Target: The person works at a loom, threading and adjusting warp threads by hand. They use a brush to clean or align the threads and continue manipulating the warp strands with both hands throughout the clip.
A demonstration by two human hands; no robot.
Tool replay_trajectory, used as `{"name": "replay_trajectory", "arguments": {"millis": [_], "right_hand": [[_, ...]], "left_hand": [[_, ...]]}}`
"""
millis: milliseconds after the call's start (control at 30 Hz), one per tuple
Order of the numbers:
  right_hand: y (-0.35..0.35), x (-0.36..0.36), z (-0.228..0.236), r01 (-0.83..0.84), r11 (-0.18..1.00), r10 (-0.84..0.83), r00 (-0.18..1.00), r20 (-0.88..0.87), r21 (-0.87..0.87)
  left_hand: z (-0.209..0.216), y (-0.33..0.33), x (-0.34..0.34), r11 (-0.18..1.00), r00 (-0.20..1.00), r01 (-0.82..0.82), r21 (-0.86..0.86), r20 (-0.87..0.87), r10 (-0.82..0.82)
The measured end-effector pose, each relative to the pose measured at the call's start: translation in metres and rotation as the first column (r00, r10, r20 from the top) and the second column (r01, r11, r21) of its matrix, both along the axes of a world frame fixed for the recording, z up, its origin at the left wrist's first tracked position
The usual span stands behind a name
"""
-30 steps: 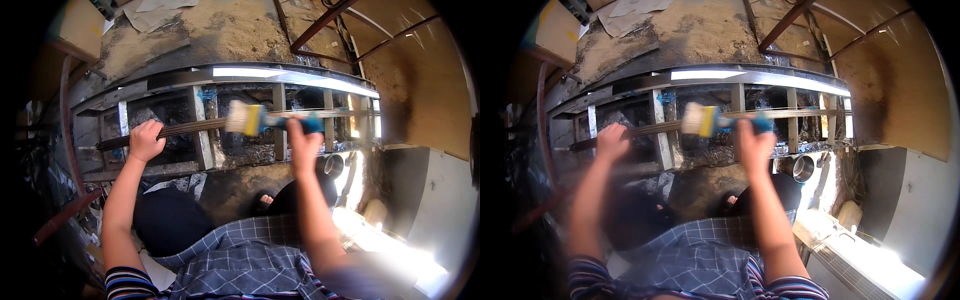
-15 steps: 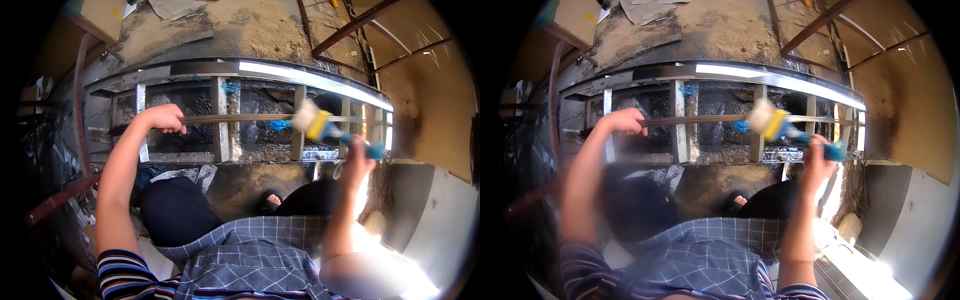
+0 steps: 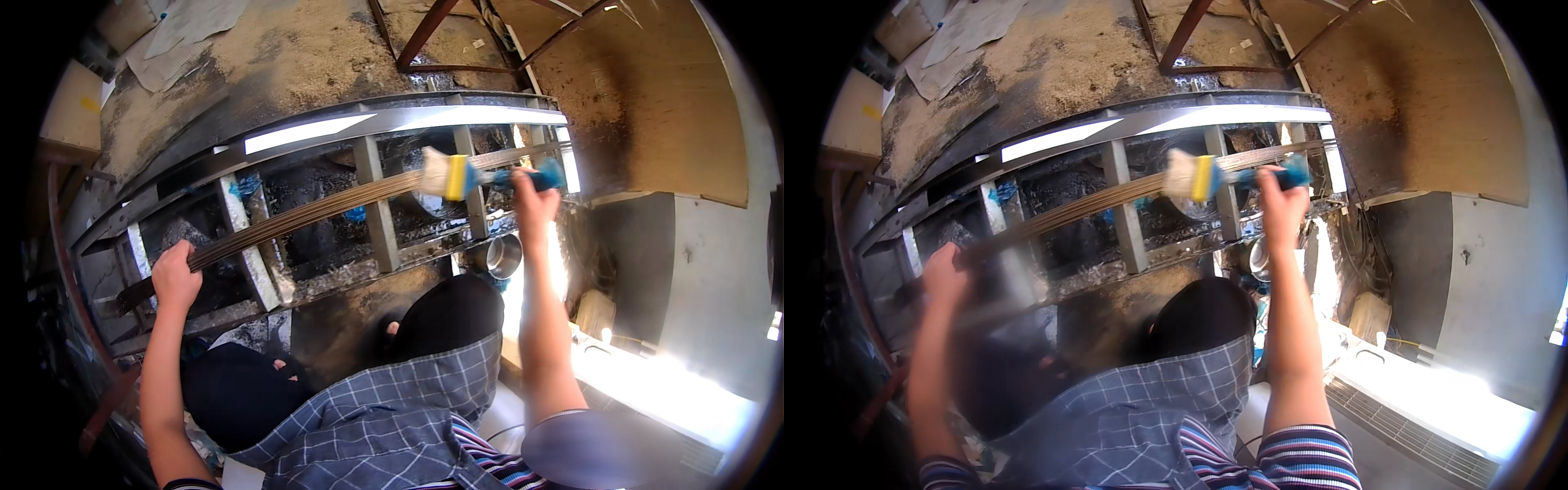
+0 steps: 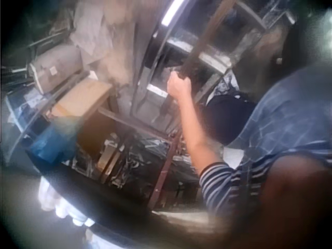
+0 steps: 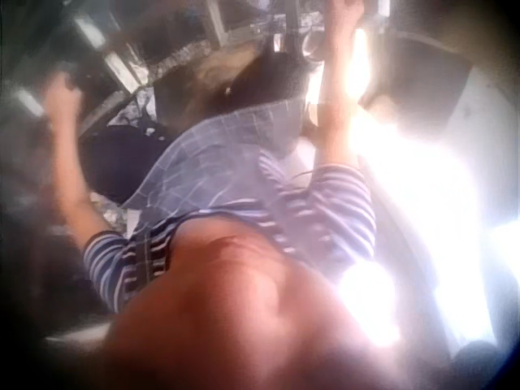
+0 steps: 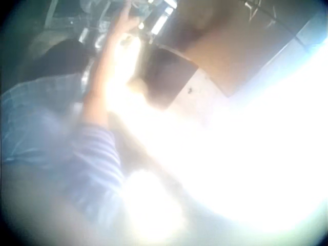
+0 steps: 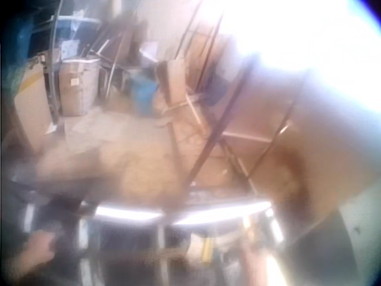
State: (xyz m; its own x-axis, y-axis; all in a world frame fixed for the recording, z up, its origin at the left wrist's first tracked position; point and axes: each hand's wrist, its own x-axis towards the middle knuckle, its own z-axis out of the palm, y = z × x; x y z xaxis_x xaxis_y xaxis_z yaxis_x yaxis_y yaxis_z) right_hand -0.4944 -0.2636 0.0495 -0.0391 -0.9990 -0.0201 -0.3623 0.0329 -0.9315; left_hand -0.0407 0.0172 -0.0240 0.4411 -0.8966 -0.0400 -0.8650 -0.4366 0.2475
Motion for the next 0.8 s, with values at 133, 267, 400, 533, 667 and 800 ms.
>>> {"name": "replay_trajectory", "arguments": {"millis": [133, 267, 400, 533, 667, 800], "right_hand": [[-0.071, -0.089, -0.004, 0.115, 0.992, -0.117, 0.993, -0.035, -0.062], [-0.119, -0.14, -0.004, 0.163, 0.977, -0.17, 0.985, -0.037, -0.135], [-0.175, -0.211, -0.012, 0.311, 0.909, -0.353, 0.928, -0.118, -0.277], [-0.201, -0.28, -0.012, 0.433, 0.649, -0.758, 0.438, -0.483, -0.625], [-0.144, -0.275, -0.008, 0.714, 0.491, -0.841, 0.537, -0.059, -0.499], [-0.004, -0.248, 0.0, 0.754, 0.584, -0.734, 0.649, 0.203, -0.3]], "left_hand": [[-0.004, -0.002, 0.002, 0.999, 1.0, 0.017, 0.033, 0.016, -0.018], [-0.017, 0.008, 0.01, 0.999, 0.994, 0.049, -0.02, 0.098, -0.047], [-0.017, 0.009, 0.015, 0.995, 0.999, 0.046, 0.092, 0.021, -0.048], [-0.014, -0.002, 0.015, 0.984, 0.995, 0.096, 0.15, -0.042, -0.091], [0.017, -0.017, 0.004, 0.937, 0.99, 0.109, 0.331, -0.125, -0.071], [0.002, 0.009, 0.026, 0.96, 0.997, 0.063, 0.273, -0.06, -0.049]]}}
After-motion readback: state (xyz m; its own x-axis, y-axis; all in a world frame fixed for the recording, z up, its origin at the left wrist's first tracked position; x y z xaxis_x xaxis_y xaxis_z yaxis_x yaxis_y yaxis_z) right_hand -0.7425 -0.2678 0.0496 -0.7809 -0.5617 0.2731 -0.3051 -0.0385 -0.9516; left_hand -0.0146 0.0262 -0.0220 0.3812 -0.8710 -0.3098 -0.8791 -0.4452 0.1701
